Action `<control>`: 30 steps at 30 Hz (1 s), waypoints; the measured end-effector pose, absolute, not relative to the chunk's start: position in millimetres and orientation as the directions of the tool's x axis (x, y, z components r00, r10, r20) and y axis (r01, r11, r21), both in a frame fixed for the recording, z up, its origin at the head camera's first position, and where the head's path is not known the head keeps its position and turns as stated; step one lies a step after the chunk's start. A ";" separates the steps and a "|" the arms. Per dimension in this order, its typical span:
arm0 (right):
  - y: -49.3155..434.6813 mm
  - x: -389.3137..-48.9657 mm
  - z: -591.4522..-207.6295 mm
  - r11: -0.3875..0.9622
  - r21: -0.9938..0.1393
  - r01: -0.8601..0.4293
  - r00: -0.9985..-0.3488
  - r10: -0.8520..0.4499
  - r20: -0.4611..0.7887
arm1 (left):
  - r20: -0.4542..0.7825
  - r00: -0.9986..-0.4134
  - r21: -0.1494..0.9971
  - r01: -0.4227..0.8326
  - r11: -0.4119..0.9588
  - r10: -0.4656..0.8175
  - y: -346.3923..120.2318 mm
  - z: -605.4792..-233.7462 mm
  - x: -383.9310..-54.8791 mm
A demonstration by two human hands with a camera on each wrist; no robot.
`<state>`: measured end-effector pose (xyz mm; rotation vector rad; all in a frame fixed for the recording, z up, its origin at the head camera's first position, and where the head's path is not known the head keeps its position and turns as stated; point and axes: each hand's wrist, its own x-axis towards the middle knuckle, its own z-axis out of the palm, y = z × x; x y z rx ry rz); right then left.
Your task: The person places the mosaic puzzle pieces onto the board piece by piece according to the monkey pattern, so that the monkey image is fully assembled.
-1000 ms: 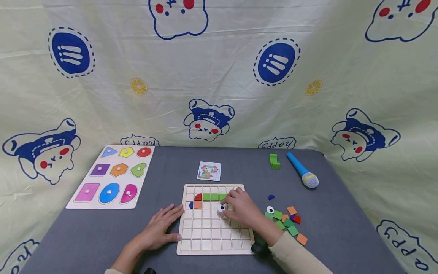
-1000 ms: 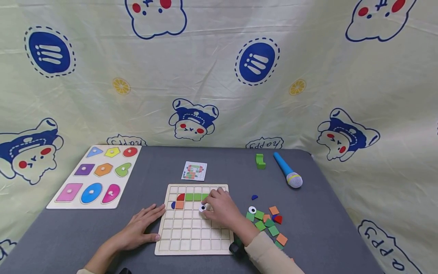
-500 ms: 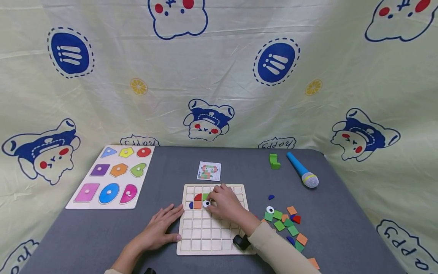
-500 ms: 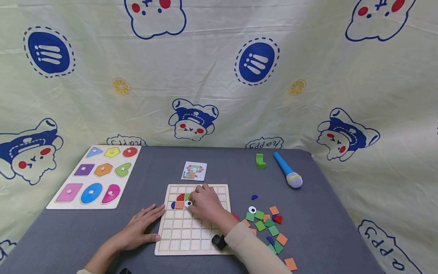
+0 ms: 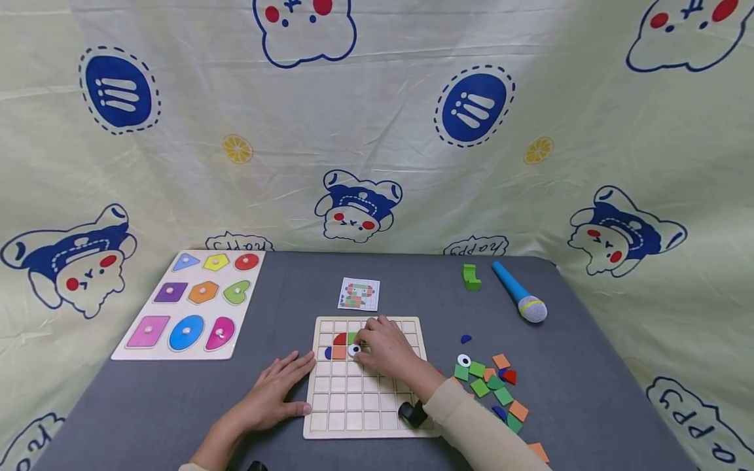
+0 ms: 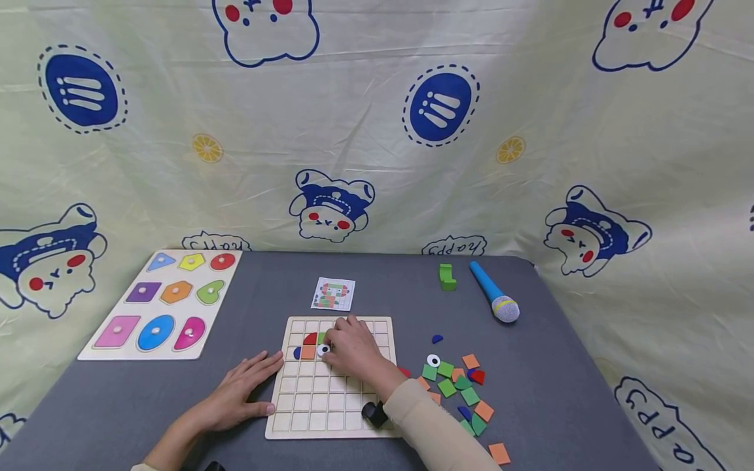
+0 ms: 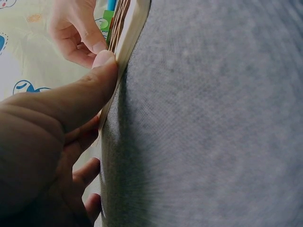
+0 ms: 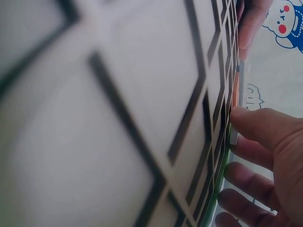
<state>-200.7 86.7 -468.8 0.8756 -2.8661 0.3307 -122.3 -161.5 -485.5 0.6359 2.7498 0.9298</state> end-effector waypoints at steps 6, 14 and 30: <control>86.2 -200.4 -468.7 0.811 -0.164 -0.561 -0.826 -0.537 0.172 | -0.029 -0.897 0.615 0.332 0.715 0.441 -161.3 -485.9 -122.8; 85.7 -200.4 -469.1 0.810 -0.143 -0.568 -0.821 -0.545 0.170 | -0.026 -0.895 0.609 0.338 0.717 0.444 -161.7 -485.8 -122.5; 119.2 -192.0 -453.6 0.814 -0.207 -0.543 -0.835 -0.498 0.234 | -0.027 -0.895 0.619 0.334 0.711 0.444 -162.4 -486.6 -122.6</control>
